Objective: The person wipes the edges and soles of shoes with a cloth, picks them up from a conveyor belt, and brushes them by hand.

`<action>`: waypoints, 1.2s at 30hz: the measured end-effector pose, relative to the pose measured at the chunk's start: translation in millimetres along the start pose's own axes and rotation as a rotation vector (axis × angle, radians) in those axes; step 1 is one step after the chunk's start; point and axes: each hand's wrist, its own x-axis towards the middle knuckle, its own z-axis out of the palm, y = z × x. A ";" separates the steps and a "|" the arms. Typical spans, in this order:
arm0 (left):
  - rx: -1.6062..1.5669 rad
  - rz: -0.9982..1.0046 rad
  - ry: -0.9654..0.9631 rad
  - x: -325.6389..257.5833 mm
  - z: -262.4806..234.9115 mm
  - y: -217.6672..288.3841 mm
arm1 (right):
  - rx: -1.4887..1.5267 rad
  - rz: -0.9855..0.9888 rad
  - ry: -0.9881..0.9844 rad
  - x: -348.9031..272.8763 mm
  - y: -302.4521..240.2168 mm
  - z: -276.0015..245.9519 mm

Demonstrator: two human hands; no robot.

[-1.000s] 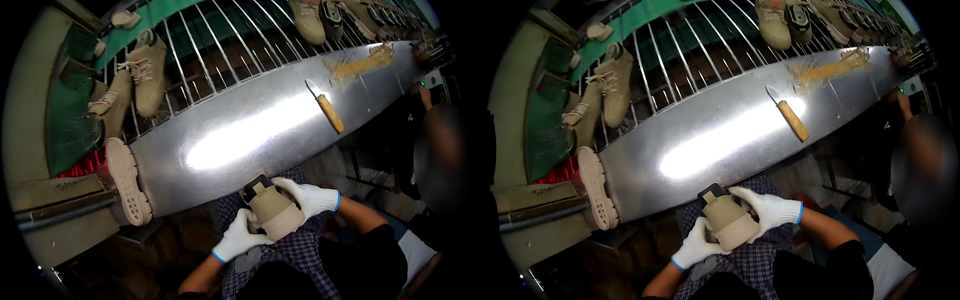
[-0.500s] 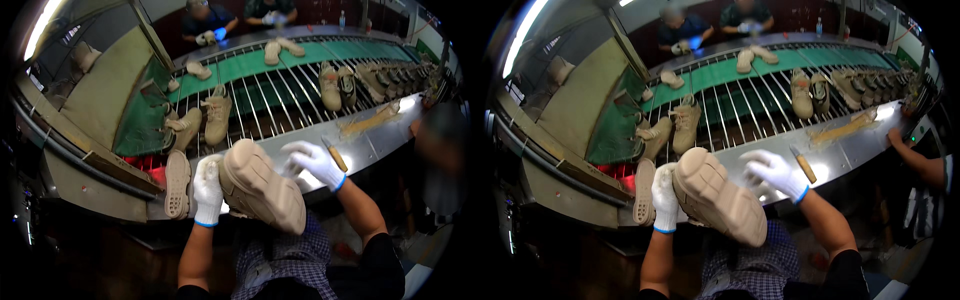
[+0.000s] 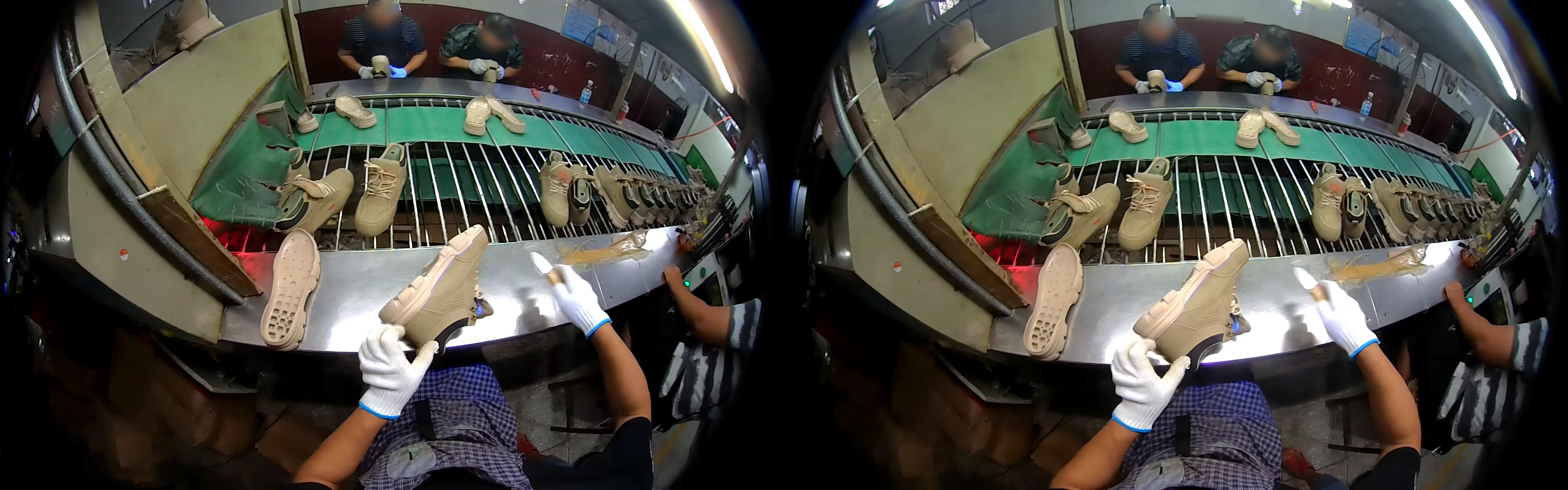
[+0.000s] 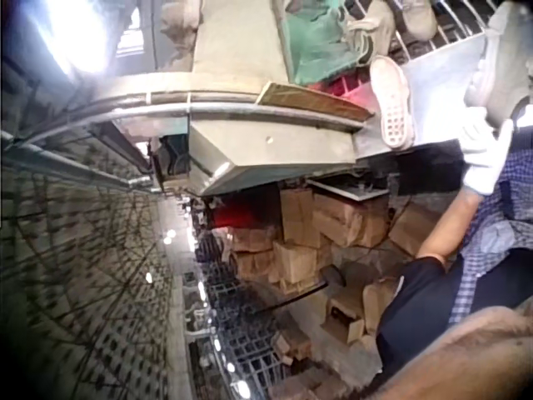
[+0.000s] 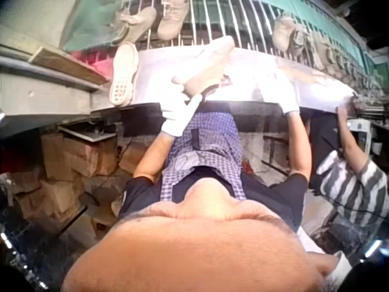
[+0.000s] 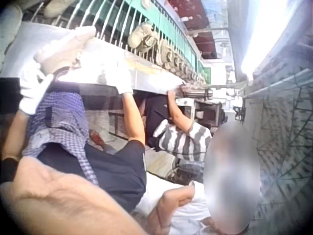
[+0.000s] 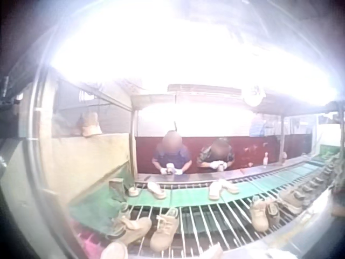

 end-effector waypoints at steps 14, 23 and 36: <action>0.240 0.128 -0.670 126.0 16.2 -10.6 | -0.292 -0.883 -0.251 -32.9 -202.5 16.9; 0.121 0.126 -0.720 130.5 3.3 -7.4 | -0.255 -0.681 -0.108 -1.7 -181.6 15.5; 0.146 0.475 -0.633 147.2 -2.0 -3.3 | 0.125 -0.100 0.525 2.7 11.2 106.4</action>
